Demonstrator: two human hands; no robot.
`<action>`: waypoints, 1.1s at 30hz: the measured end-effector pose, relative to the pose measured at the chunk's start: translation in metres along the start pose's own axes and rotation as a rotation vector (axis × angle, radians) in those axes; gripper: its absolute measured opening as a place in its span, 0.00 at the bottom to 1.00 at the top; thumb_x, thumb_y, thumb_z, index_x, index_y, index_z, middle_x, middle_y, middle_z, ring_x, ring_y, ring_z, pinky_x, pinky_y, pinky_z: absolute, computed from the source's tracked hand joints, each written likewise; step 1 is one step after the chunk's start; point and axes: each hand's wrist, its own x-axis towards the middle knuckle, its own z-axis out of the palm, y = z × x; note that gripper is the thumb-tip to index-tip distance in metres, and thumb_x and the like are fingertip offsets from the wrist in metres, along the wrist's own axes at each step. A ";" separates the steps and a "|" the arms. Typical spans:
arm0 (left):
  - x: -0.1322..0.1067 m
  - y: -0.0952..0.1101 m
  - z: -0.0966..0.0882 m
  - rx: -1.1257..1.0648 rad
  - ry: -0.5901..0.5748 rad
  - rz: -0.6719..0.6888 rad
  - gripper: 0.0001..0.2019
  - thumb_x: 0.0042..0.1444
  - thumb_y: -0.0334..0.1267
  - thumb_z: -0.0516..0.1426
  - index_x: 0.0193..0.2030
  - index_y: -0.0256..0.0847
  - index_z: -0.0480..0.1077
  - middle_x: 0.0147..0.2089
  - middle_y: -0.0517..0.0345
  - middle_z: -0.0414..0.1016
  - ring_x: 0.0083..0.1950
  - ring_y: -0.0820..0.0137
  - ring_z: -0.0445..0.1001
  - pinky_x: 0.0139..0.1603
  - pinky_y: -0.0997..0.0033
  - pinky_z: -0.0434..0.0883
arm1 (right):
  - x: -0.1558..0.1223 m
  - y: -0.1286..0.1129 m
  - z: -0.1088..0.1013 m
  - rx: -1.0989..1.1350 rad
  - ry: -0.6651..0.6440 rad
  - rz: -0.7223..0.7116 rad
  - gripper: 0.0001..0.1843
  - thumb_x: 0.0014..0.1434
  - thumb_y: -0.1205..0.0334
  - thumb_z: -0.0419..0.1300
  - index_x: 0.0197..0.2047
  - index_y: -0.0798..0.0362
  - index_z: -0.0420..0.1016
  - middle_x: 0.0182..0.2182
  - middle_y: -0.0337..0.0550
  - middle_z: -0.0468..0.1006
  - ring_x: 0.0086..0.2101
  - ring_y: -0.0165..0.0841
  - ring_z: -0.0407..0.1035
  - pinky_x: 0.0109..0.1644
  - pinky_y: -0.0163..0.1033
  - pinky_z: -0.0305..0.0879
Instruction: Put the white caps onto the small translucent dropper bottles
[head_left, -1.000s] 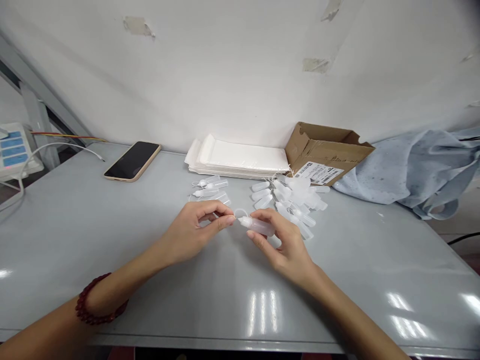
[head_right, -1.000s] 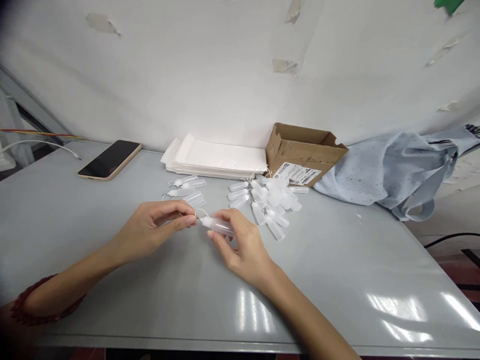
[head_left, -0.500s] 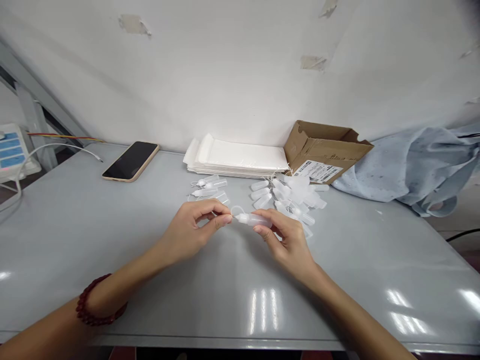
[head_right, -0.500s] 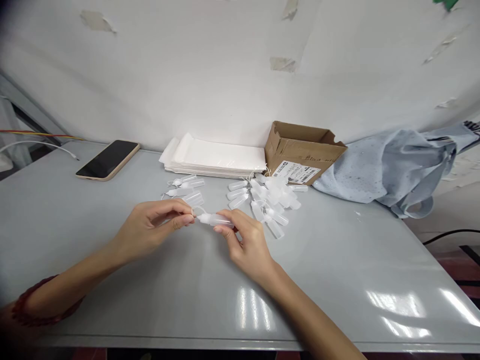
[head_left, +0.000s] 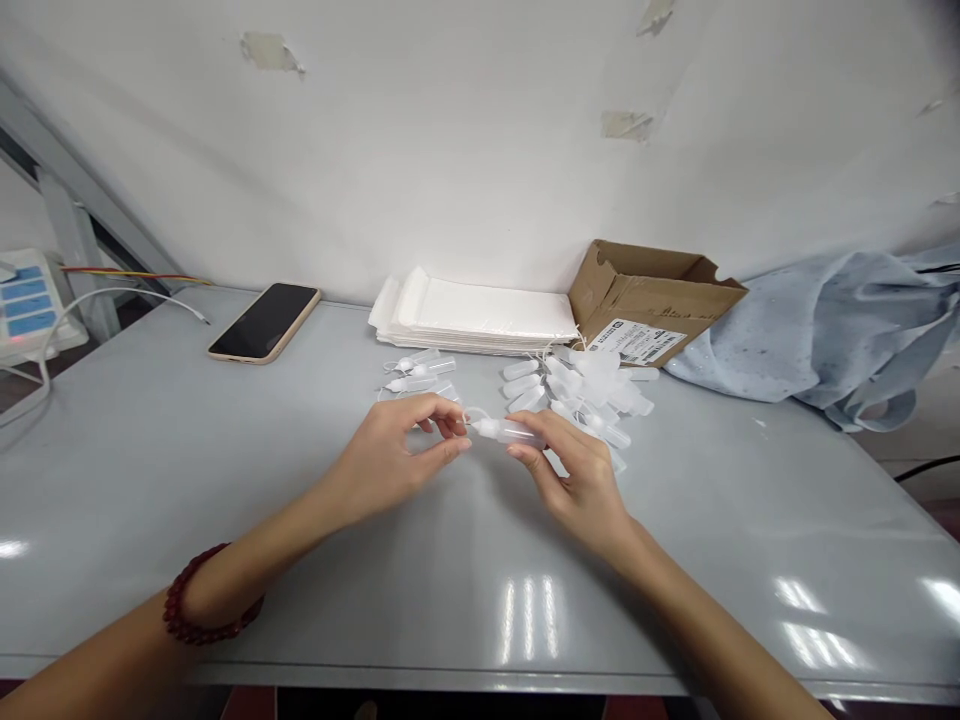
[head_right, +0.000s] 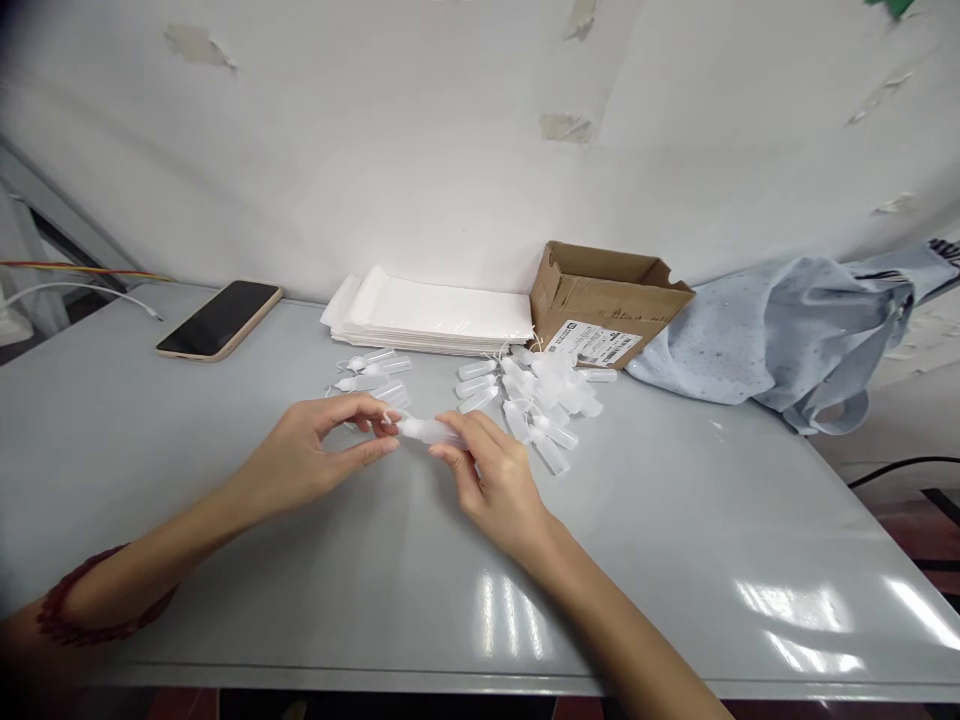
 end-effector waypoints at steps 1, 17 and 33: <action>0.001 0.000 -0.001 0.000 -0.006 -0.009 0.05 0.52 0.37 0.60 0.35 0.41 0.72 0.33 0.60 0.77 0.34 0.70 0.73 0.40 0.70 0.71 | 0.001 0.001 -0.001 -0.018 0.004 -0.005 0.09 0.63 0.66 0.53 0.47 0.52 0.70 0.33 0.45 0.77 0.30 0.33 0.69 0.32 0.38 0.66; 0.000 -0.001 -0.001 -0.031 -0.021 -0.031 0.08 0.58 0.39 0.55 0.33 0.40 0.72 0.32 0.59 0.75 0.35 0.70 0.71 0.35 0.73 0.68 | 0.002 0.002 -0.003 -0.051 0.002 -0.029 0.10 0.63 0.65 0.53 0.47 0.52 0.70 0.32 0.44 0.76 0.29 0.33 0.69 0.31 0.37 0.65; -0.004 -0.004 0.003 0.025 -0.055 0.087 0.08 0.59 0.33 0.52 0.31 0.39 0.70 0.29 0.59 0.73 0.32 0.72 0.70 0.35 0.73 0.67 | -0.001 0.002 0.000 -0.013 -0.049 -0.009 0.08 0.64 0.66 0.52 0.45 0.54 0.70 0.27 0.41 0.71 0.25 0.31 0.64 0.28 0.36 0.62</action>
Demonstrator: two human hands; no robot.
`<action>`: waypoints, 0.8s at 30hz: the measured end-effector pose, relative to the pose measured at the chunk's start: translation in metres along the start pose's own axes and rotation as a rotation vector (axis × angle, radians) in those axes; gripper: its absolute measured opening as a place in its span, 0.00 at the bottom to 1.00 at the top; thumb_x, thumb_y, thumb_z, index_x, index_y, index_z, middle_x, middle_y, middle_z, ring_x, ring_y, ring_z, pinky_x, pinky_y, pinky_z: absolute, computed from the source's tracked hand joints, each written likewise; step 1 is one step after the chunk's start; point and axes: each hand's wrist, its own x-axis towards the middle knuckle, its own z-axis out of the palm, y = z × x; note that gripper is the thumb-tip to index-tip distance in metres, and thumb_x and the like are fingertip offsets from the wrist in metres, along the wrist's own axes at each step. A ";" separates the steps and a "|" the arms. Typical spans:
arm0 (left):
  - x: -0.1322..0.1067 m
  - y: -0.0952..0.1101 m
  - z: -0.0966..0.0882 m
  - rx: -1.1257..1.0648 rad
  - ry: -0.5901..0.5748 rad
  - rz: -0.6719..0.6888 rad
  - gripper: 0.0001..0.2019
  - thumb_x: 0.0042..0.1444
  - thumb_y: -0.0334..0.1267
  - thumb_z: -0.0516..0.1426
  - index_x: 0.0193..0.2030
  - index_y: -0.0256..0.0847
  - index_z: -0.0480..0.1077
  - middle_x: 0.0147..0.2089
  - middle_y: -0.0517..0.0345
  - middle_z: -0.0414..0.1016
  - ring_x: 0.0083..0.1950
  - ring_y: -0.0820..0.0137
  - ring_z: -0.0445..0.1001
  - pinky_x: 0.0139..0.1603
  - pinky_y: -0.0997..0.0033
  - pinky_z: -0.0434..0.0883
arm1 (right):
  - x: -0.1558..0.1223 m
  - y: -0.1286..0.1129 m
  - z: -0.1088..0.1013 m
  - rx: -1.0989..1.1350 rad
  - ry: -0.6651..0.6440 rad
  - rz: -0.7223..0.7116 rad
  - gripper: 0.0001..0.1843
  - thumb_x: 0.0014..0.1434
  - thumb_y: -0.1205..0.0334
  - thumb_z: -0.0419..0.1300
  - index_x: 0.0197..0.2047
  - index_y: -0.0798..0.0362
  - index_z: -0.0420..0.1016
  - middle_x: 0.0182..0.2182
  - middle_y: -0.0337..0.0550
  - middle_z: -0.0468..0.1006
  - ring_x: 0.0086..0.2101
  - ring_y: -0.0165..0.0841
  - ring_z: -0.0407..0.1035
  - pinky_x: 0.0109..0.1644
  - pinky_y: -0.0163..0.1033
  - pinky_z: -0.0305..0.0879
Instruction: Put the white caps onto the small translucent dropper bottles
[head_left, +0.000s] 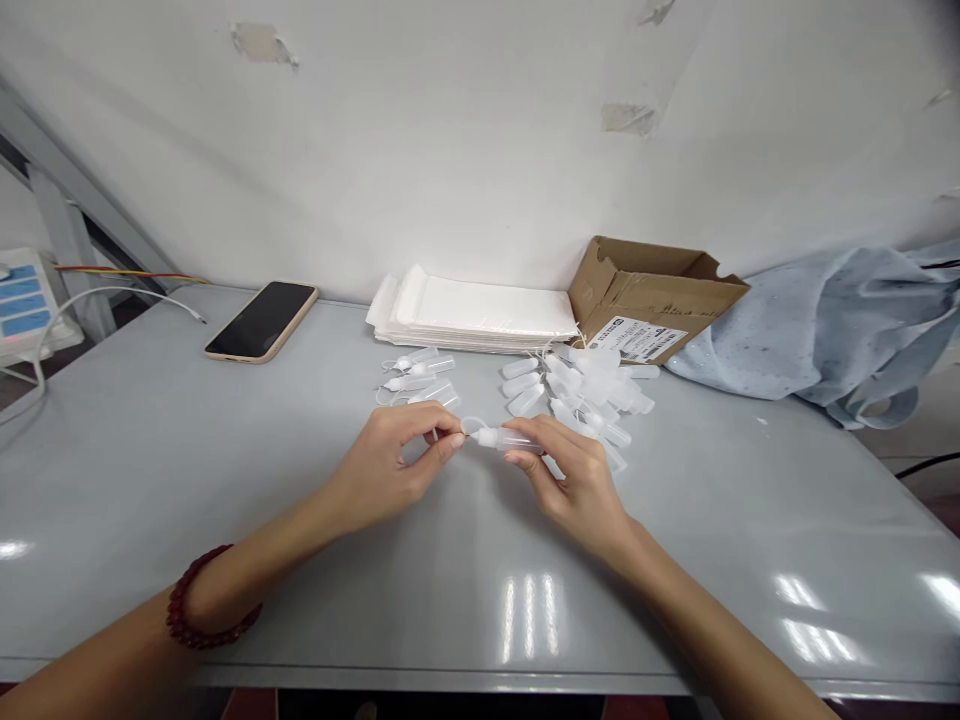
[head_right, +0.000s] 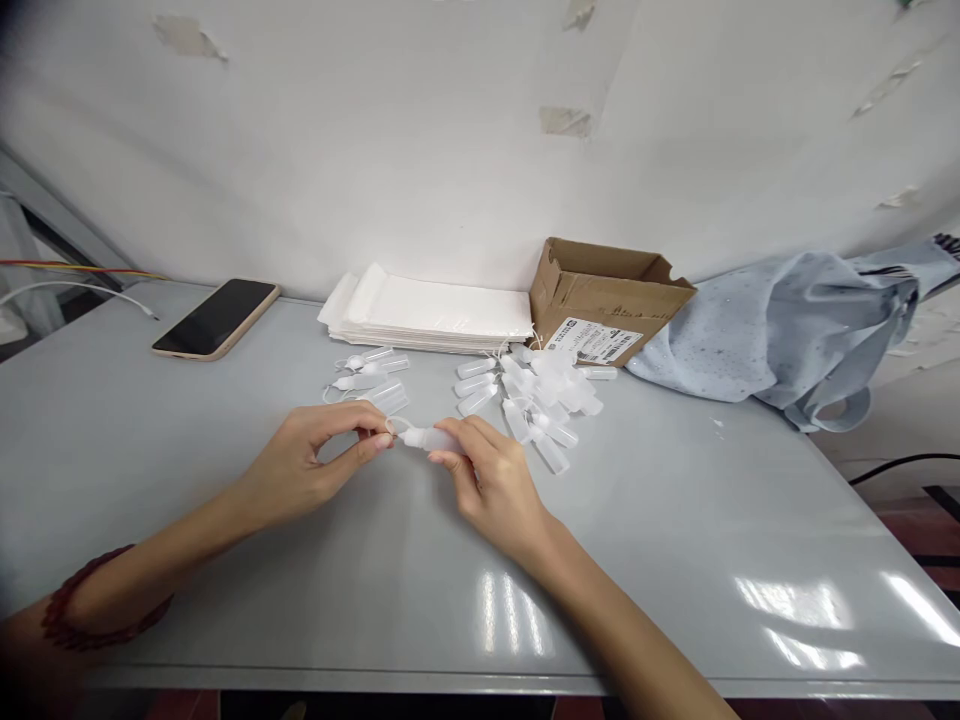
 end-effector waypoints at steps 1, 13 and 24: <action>0.000 0.000 0.000 -0.004 -0.005 0.001 0.08 0.59 0.33 0.52 0.31 0.39 0.70 0.29 0.59 0.73 0.32 0.72 0.69 0.34 0.73 0.67 | 0.000 0.000 0.000 -0.001 -0.004 -0.004 0.08 0.63 0.66 0.52 0.44 0.54 0.71 0.27 0.41 0.71 0.25 0.31 0.64 0.28 0.36 0.61; 0.005 -0.006 -0.011 0.116 -0.254 -0.030 0.09 0.57 0.35 0.52 0.30 0.38 0.71 0.28 0.60 0.72 0.31 0.73 0.67 0.33 0.74 0.64 | 0.001 0.004 0.000 -0.007 -0.185 -0.021 0.09 0.64 0.64 0.53 0.46 0.56 0.70 0.30 0.44 0.73 0.27 0.32 0.68 0.31 0.36 0.66; 0.009 -0.020 -0.036 0.411 -0.426 -0.309 0.14 0.52 0.36 0.51 0.17 0.40 0.56 0.17 0.64 0.54 0.20 0.75 0.52 0.21 0.73 0.48 | 0.004 0.037 -0.001 -0.449 -0.188 -0.018 0.23 0.58 0.80 0.47 0.54 0.55 0.66 0.51 0.54 0.70 0.47 0.44 0.63 0.46 0.49 0.69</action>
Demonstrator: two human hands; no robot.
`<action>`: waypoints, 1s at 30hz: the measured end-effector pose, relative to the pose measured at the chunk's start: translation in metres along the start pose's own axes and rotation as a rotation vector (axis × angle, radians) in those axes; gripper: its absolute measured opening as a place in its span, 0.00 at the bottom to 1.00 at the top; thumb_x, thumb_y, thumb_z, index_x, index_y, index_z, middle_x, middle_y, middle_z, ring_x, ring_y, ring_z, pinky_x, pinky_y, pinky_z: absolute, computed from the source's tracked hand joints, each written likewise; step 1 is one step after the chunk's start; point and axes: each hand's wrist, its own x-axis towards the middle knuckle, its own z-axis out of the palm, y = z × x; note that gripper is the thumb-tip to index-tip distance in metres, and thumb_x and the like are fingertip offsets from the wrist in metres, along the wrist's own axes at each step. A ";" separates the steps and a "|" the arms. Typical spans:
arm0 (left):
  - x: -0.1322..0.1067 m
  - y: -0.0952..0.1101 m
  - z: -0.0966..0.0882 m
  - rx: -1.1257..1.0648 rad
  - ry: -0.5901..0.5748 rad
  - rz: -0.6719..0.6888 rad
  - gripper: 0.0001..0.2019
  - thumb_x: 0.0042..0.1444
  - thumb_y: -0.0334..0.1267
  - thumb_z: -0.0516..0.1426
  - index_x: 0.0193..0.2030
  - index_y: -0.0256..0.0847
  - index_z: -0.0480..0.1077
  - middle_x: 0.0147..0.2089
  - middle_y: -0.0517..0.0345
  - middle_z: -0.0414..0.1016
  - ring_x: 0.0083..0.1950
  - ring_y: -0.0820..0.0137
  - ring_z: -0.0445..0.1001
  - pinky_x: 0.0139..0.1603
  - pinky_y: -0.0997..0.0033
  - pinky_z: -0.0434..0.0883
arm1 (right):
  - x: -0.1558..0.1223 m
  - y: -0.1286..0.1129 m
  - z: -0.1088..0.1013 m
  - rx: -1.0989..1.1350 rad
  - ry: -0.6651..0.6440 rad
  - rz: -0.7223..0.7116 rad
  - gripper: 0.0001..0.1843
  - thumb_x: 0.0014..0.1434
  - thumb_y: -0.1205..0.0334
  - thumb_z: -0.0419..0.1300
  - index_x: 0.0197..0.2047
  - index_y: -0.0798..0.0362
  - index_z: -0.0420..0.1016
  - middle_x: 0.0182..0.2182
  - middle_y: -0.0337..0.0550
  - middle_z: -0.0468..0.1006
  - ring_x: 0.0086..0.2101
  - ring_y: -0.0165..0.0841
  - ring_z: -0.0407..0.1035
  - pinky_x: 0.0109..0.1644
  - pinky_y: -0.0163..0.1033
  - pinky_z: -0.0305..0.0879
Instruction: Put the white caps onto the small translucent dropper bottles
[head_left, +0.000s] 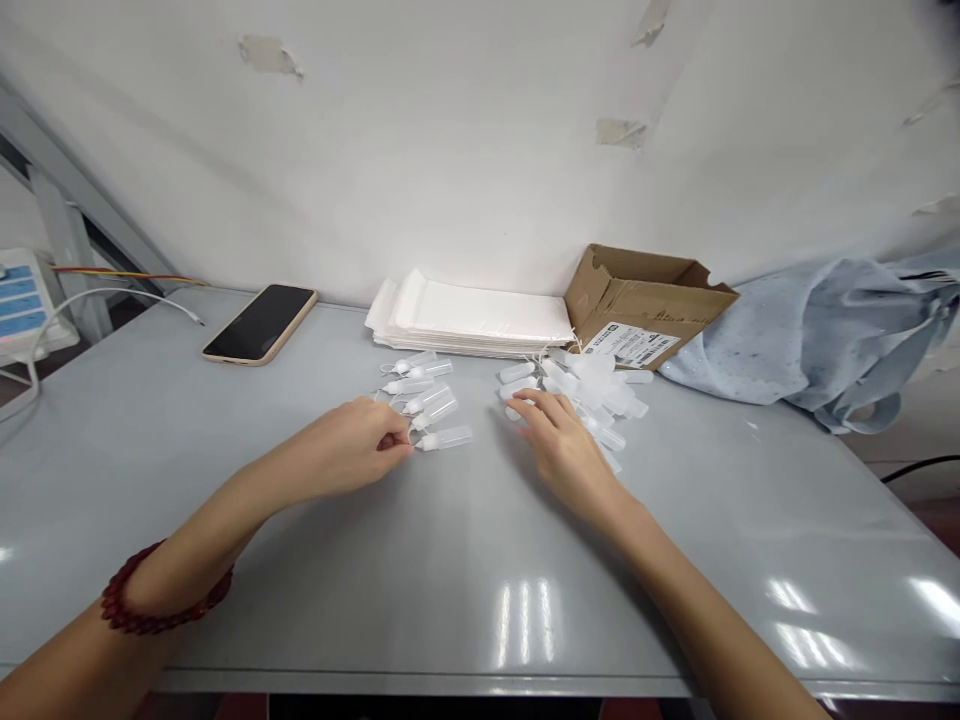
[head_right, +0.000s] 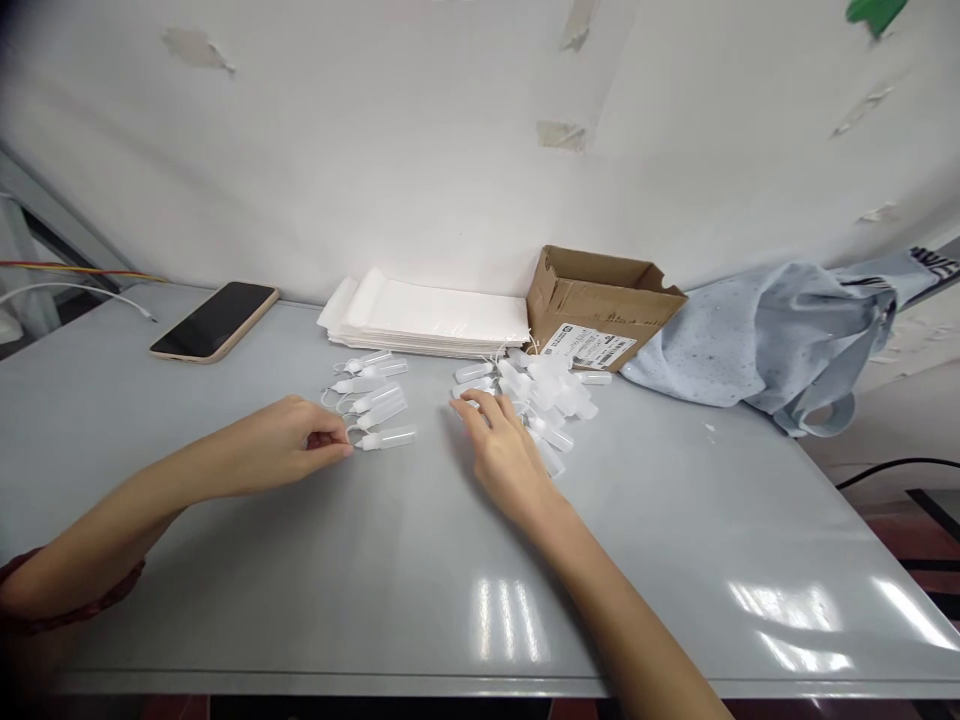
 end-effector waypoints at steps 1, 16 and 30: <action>0.000 -0.001 0.000 0.024 -0.010 -0.023 0.14 0.52 0.36 0.51 0.17 0.40 0.55 0.17 0.64 0.54 0.20 0.74 0.51 0.21 0.73 0.48 | 0.000 0.003 0.001 -0.042 -0.016 0.002 0.28 0.55 0.84 0.45 0.55 0.54 0.66 0.52 0.54 0.69 0.47 0.44 0.63 0.45 0.49 0.69; -0.003 -0.001 -0.007 0.165 -0.031 -0.134 0.20 0.52 0.42 0.51 0.18 0.40 0.43 0.18 0.64 0.43 0.21 0.74 0.42 0.23 0.70 0.43 | 0.010 0.006 0.004 -0.320 -0.094 -0.119 0.25 0.52 0.86 0.45 0.47 0.58 0.72 0.44 0.52 0.74 0.38 0.43 0.60 0.37 0.45 0.66; 0.010 0.020 0.033 0.274 0.124 0.014 0.14 0.63 0.41 0.46 0.47 0.42 0.70 0.37 0.54 0.77 0.38 0.61 0.74 0.29 0.70 0.57 | 0.004 -0.007 -0.014 0.394 0.169 0.067 0.13 0.63 0.69 0.49 0.50 0.51 0.63 0.44 0.50 0.67 0.41 0.38 0.63 0.42 0.44 0.65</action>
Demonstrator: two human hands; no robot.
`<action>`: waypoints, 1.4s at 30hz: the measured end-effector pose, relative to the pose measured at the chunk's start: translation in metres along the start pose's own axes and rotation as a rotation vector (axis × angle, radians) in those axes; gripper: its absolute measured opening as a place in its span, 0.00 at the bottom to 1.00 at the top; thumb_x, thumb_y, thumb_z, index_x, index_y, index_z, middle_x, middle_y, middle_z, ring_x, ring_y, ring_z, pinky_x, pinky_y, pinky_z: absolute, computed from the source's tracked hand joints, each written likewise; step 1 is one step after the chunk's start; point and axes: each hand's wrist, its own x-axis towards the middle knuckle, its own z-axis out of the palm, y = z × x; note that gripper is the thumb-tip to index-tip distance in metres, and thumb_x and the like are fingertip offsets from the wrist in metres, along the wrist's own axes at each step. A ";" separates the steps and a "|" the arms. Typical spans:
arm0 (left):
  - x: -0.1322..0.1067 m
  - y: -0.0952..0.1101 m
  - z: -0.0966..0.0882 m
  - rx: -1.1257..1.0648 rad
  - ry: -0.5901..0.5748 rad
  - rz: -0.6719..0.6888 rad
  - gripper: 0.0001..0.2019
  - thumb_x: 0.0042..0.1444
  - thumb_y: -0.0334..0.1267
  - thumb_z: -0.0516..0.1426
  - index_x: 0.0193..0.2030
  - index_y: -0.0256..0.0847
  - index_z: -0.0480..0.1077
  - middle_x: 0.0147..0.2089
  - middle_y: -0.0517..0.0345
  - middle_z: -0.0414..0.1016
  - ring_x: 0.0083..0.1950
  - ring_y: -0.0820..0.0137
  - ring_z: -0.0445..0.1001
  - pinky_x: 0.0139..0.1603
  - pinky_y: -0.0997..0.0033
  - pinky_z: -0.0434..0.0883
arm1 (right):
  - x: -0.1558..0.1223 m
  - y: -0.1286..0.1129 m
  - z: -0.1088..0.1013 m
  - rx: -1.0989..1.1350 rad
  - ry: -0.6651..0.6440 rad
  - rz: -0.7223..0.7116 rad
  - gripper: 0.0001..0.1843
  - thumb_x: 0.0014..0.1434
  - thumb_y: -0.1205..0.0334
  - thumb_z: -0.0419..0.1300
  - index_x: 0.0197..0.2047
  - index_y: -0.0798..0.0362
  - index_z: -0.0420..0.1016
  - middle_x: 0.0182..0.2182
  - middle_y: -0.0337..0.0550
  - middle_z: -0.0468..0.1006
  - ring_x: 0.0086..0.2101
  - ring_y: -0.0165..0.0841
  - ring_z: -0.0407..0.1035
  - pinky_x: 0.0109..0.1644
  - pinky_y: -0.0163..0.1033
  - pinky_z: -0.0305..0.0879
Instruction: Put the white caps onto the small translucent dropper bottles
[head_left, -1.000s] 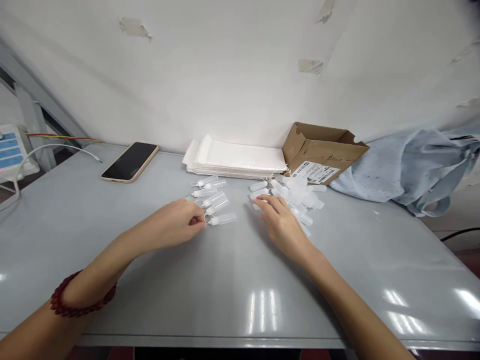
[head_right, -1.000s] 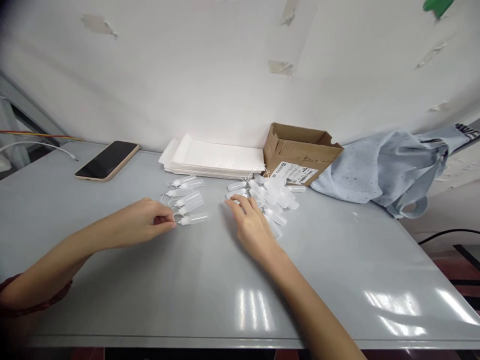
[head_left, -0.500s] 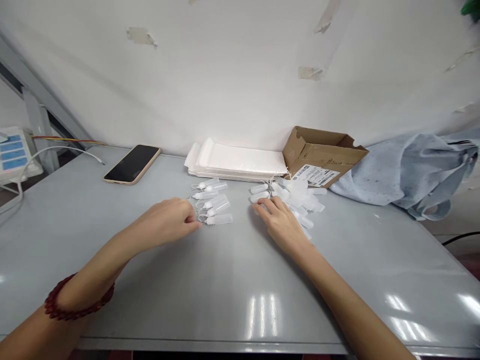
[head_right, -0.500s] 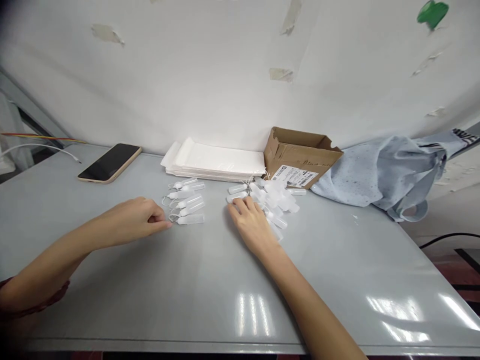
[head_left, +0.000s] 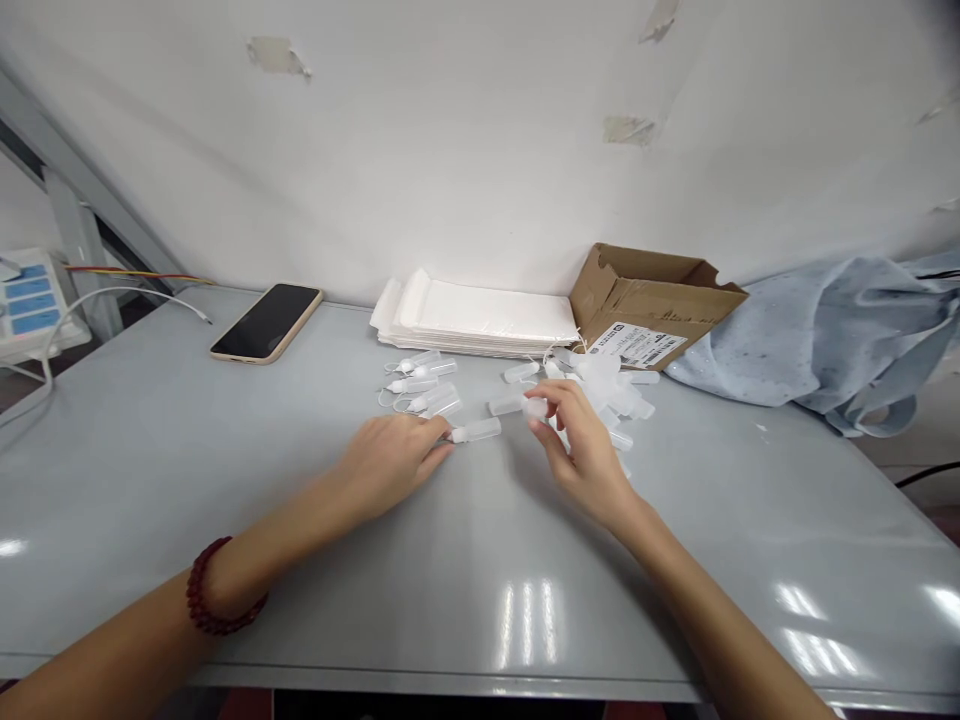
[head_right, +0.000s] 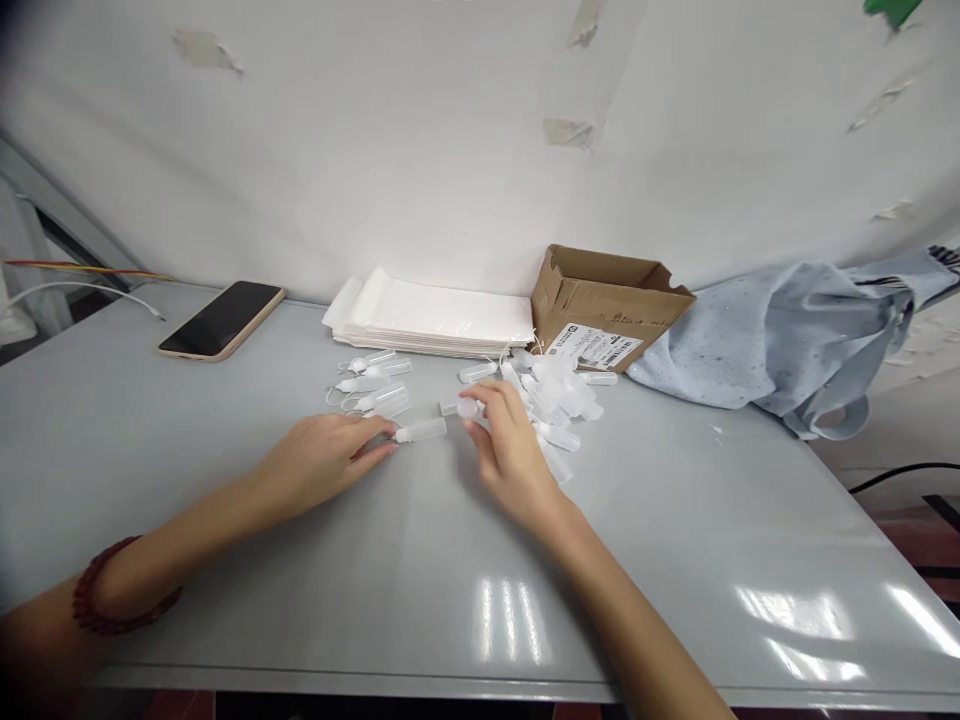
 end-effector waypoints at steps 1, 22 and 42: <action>0.001 -0.001 0.000 0.008 -0.004 0.000 0.14 0.63 0.40 0.45 0.44 0.41 0.70 0.37 0.53 0.78 0.38 0.61 0.74 0.29 0.70 0.57 | 0.001 -0.003 -0.002 0.081 0.039 0.063 0.11 0.63 0.67 0.50 0.49 0.50 0.63 0.43 0.49 0.68 0.40 0.37 0.64 0.41 0.43 0.65; -0.008 -0.003 -0.014 -0.525 0.086 0.042 0.20 0.57 0.47 0.54 0.54 0.41 0.65 0.29 0.62 0.73 0.27 0.71 0.68 0.29 0.73 0.64 | 0.003 -0.025 0.005 1.143 0.088 0.762 0.12 0.51 0.57 0.65 0.34 0.51 0.68 0.30 0.37 0.74 0.33 0.30 0.71 0.43 0.39 0.65; -0.013 0.010 -0.022 -0.777 0.174 0.023 0.11 0.58 0.41 0.55 0.30 0.39 0.74 0.25 0.61 0.73 0.27 0.74 0.70 0.28 0.77 0.67 | -0.003 -0.032 0.007 0.956 0.007 0.637 0.10 0.57 0.55 0.62 0.36 0.50 0.66 0.32 0.37 0.76 0.33 0.30 0.71 0.44 0.40 0.65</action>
